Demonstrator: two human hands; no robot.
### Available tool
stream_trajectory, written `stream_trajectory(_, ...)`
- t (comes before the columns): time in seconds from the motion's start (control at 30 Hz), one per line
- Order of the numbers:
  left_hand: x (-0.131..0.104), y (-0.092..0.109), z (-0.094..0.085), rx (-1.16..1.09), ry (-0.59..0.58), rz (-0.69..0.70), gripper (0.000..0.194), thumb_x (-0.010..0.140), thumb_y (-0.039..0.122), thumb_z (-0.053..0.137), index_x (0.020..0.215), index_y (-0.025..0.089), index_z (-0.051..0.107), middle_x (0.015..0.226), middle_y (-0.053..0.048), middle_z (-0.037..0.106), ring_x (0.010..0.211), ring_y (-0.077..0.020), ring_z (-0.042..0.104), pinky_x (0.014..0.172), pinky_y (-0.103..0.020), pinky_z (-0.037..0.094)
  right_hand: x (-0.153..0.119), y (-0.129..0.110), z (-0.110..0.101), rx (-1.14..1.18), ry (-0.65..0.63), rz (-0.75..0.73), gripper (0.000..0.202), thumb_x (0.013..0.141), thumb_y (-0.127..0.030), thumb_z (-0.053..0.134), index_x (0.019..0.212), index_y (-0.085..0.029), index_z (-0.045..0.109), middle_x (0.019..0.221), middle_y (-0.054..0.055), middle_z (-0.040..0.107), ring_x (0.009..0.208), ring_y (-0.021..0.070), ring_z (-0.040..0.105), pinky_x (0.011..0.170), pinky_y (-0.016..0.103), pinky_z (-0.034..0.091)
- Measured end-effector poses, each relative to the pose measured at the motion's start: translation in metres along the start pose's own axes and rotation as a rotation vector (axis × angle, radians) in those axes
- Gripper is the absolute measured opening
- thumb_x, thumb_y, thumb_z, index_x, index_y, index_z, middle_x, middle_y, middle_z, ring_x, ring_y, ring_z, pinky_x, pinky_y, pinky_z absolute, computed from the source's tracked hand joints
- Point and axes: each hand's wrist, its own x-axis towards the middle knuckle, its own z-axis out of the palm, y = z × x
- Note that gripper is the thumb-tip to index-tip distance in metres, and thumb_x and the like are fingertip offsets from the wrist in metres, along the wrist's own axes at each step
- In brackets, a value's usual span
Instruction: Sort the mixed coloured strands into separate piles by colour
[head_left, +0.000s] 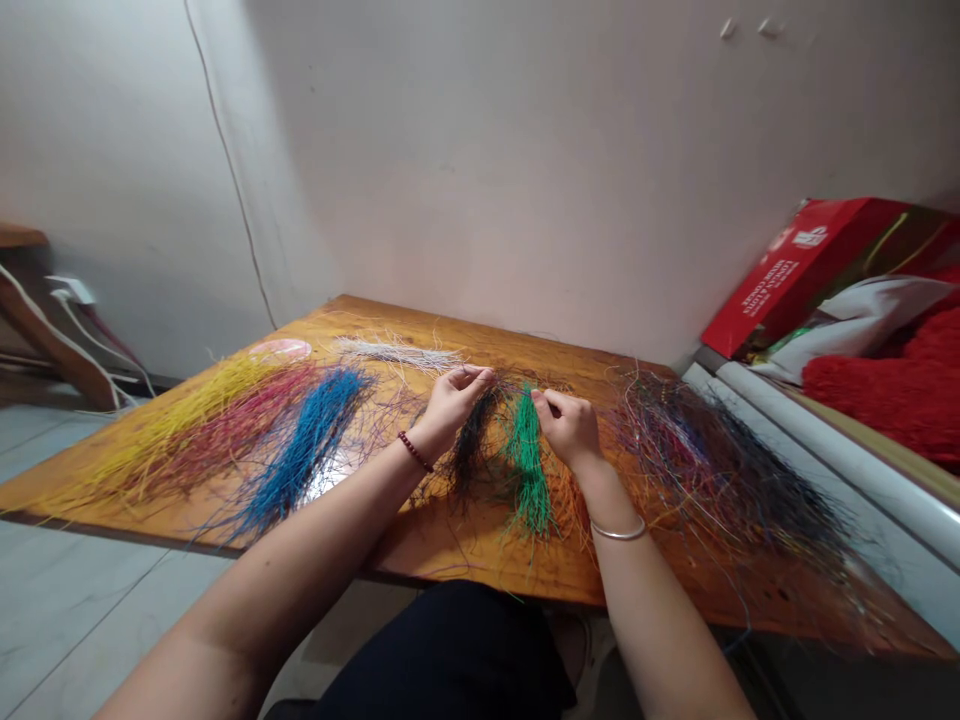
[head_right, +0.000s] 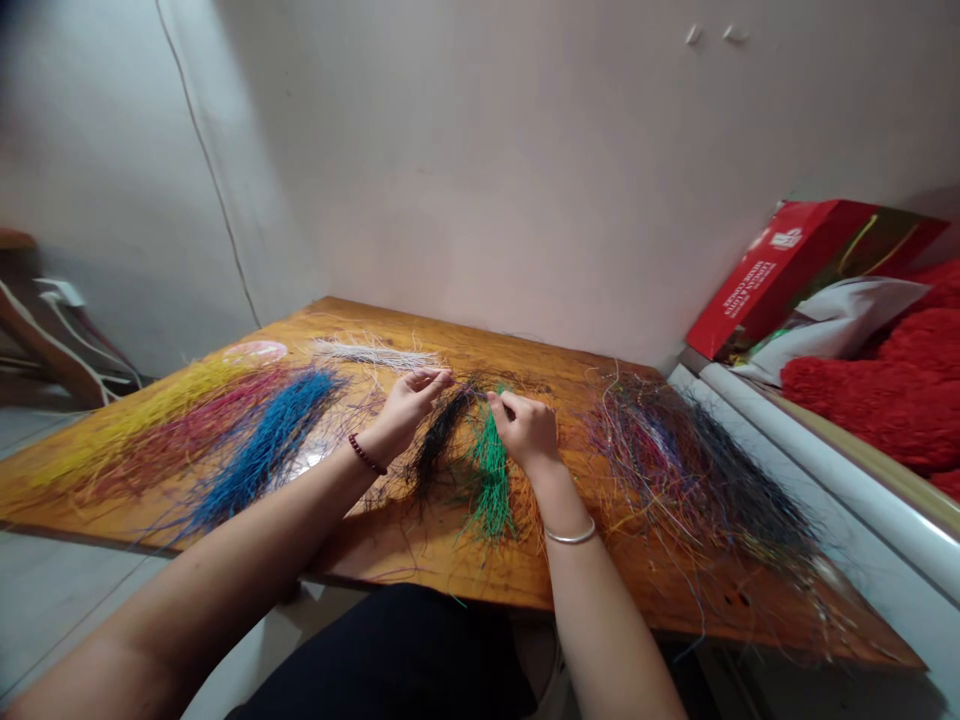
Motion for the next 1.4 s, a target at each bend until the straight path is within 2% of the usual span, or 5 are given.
stream_trajectory(0.3, 0.007, -0.005, -0.003, -0.023, 0.118, 0.057, 0.030, 0.073, 0.039, 0.079, 0.084, 0.013, 0.070, 0.091, -0.009, 0.070, 0.090, -0.0167, 0.064, 0.087, -0.027, 0.047, 0.000, 0.003, -0.001, -0.017, 0.038, 0.023, 0.048, 0.097, -0.045, 0.042, 0.056, -0.020, 0.042, 0.051, 0.000, 0.047, 0.050, 0.0119, 0.038, 0.056, 0.028, 0.025)
stream_trajectory(0.5, 0.002, 0.001, -0.002, 0.055, 0.086, -0.054, 0.033, 0.075, 0.042, 0.077, 0.090, 0.014, 0.071, 0.098, -0.011, 0.070, 0.087, -0.0169, 0.061, 0.076, -0.026, 0.046, 0.000, 0.001, -0.001, 0.017, 0.035, 0.028, 0.048, 0.097, -0.044, 0.042, 0.056, -0.019, 0.041, 0.051, 0.000, 0.045, 0.050, 0.0113, 0.036, 0.056, 0.027, 0.024)
stream_trajectory(1.03, 0.005, -0.011, -0.005, 0.047, -0.096, -0.138, 0.043, 0.073, 0.052, 0.075, 0.097, 0.017, 0.068, 0.090, -0.004, 0.063, 0.065, -0.0072, 0.047, 0.052, -0.018, 0.030, -0.001, -0.001, 0.001, 0.035, -0.002, 0.028, 0.047, 0.097, -0.044, 0.044, 0.057, -0.018, 0.043, 0.052, -0.001, 0.044, 0.050, 0.0105, 0.037, 0.057, 0.026, 0.024)
stream_trajectory(1.27, 0.004, -0.007, -0.006, 0.058, -0.088, -0.134, 0.042, 0.075, 0.053, 0.073, 0.094, 0.016, 0.067, 0.096, -0.007, 0.065, 0.074, -0.0103, 0.053, 0.055, -0.018, 0.034, -0.001, 0.000, 0.001, 0.019, -0.001, 0.035, 0.047, 0.097, -0.044, 0.043, 0.057, -0.019, 0.044, 0.052, -0.001, 0.045, 0.051, 0.0107, 0.036, 0.057, 0.026, 0.024)
stream_trajectory(1.4, 0.005, -0.007, -0.007, -0.014, -0.030, -0.119, 0.043, 0.072, 0.052, 0.076, 0.093, 0.015, 0.066, 0.090, -0.006, 0.063, 0.066, -0.0084, 0.050, 0.051, -0.018, 0.032, 0.000, 0.002, 0.000, 0.013, 0.010, 0.070, 0.048, 0.096, -0.045, 0.042, 0.057, -0.019, 0.042, 0.052, -0.001, 0.044, 0.051, 0.0109, 0.036, 0.057, 0.027, 0.023)
